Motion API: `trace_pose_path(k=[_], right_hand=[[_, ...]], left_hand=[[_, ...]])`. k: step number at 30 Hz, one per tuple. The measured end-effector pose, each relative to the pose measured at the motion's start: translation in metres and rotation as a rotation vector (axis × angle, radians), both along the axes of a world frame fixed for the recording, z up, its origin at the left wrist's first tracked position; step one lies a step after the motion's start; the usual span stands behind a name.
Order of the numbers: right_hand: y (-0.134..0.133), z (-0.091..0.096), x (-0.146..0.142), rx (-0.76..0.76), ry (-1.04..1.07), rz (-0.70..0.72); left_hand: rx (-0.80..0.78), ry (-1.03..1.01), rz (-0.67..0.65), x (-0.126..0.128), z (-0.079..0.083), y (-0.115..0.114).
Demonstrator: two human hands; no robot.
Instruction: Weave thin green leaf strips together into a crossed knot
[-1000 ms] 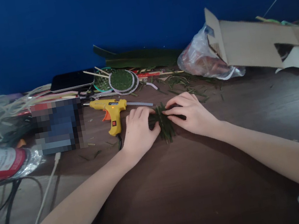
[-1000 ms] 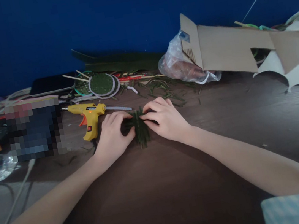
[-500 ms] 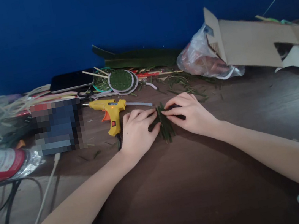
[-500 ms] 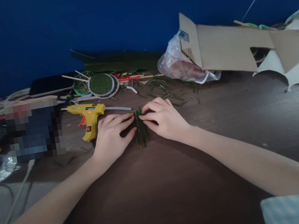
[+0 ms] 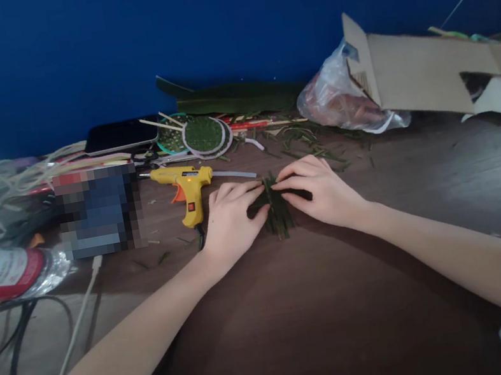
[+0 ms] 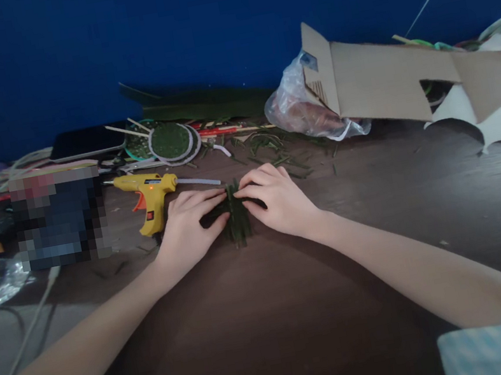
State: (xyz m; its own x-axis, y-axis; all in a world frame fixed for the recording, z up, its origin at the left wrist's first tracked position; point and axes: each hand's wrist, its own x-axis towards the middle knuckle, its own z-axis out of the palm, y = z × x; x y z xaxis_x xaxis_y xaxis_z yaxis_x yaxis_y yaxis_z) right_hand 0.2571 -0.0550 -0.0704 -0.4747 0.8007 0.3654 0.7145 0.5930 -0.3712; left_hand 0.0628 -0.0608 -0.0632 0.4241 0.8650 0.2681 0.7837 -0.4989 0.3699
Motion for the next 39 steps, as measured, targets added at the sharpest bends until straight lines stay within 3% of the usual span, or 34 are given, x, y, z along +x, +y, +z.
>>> trace_pose_path(k=[6, 13, 39], right_hand=[[0.0, 0.002, -0.001, -0.028, 0.027, -0.01], [0.001, 0.002, 0.0, -0.055, 0.061, -0.001], [-0.001, 0.0, -0.01, -0.087, 0.08, -0.024]], left_hand=[[-0.002, -0.069, 0.044, 0.001, 0.004, 0.0], [-0.067, -0.069, 0.023, 0.001, 0.004, 0.0], [-0.065, -0.102, 0.012, 0.0, 0.0, 0.003]])
